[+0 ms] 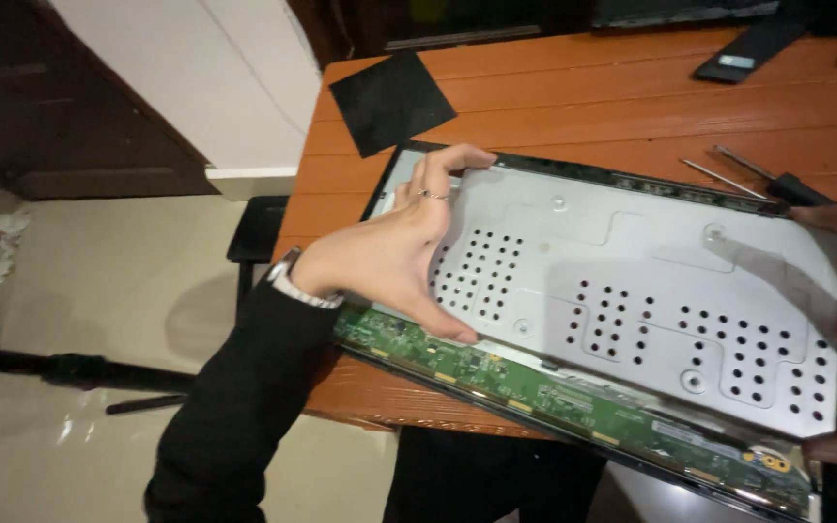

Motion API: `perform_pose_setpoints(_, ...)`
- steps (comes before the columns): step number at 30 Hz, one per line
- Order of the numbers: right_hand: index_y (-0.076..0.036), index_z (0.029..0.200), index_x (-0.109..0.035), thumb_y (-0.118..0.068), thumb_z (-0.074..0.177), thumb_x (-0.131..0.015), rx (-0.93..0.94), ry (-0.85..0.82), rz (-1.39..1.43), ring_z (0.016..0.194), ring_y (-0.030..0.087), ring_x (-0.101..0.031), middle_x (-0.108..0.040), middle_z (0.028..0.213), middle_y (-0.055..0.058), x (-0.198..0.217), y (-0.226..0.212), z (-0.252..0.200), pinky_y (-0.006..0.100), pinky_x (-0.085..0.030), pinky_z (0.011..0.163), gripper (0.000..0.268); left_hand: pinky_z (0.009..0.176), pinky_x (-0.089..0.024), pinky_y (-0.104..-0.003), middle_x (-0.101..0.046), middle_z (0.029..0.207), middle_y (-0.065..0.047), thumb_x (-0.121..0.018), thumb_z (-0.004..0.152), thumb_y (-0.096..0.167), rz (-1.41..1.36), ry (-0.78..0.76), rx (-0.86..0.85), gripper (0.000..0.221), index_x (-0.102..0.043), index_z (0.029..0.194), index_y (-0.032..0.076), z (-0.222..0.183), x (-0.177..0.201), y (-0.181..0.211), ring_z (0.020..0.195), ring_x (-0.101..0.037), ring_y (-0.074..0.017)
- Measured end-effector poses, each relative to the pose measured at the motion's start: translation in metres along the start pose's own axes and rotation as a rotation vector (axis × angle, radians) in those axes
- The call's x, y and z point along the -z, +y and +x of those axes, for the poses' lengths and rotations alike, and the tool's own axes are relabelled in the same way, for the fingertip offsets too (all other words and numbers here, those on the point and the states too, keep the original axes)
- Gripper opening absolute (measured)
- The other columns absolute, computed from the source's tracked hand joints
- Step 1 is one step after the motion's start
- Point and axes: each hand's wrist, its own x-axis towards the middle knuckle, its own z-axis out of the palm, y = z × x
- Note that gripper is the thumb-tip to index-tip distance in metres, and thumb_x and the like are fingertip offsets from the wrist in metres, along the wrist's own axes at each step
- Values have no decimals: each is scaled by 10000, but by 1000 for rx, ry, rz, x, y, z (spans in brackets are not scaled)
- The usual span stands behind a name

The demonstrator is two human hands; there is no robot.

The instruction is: Disassembling a computer monitor by removing screws with a screwdriver and lifting the internal metal chassis to inspect the circuit board.

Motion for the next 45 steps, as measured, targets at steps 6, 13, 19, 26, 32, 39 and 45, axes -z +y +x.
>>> perform_pose_setpoints(6,-117,1072,-697,-244,912,-729,-476,240,163,992,174,-645,-695,1078,-1,11,140,87,317,-432,954,207,1223,-247,-526,-165,1494,-220,-950,583,581,3,-20,-73,1461,91,1393,-46,1,-4,-3,1458,-205,-416)
perform_pose_setpoints(13,-85,1540,-144,-90,107,-1016,324,-56,-83,1434,364,-482,-486,1494,268,7,-20,2,492,-290,1228,1677,1131,-299,-501,-129,1491,-138,-955,503,572,-44,-106,146,1449,0,1426,-9,3,-2,7,1399,-237,-384)
perform_pose_setpoints(19,-46,1527,-113,-189,188,-1036,362,-99,-76,1483,372,-435,-437,1517,318,12,-14,4,437,-310,1171,1632,1205,-273,-507,-145,1501,-202,-969,522,547,-23,-90,54,1386,-16,1347,-28,3,-6,-2,1467,-170,-409)
perform_pose_setpoints(26,-99,1547,-74,-152,310,-1072,289,-246,-102,1557,347,-318,-372,1576,267,23,-11,10,457,-264,1180,1591,1209,-228,-486,-137,1465,-148,-997,478,555,-7,-90,82,1471,-23,1422,-14,5,-7,2,1452,-166,-356)
perform_pose_setpoints(32,-129,1554,-80,-149,327,-1082,229,-262,-97,1582,344,-291,-356,1580,242,24,-9,8,451,-247,1175,1584,1217,-215,-460,-132,1475,-134,-1009,457,524,-55,-98,109,1499,-16,1443,-14,6,-9,1,1460,-169,-332)
perform_pose_setpoints(39,-175,1527,-75,-206,338,-1074,214,-255,-82,1588,430,-252,-331,1595,270,25,-14,8,586,-223,1197,1553,1225,-260,-455,-158,1447,-145,-985,516,410,-197,-44,-1,1382,1,1424,71,7,-8,1,1472,-163,-324)
perform_pose_setpoints(45,-159,1523,-62,-216,307,-1116,234,-243,-114,1597,405,-292,-318,1643,202,26,-13,3,571,-272,1116,1610,1240,-261,-489,-157,1490,-174,-987,508,442,-161,6,-85,1383,-4,1413,82,7,-9,-3,1520,-163,-375)
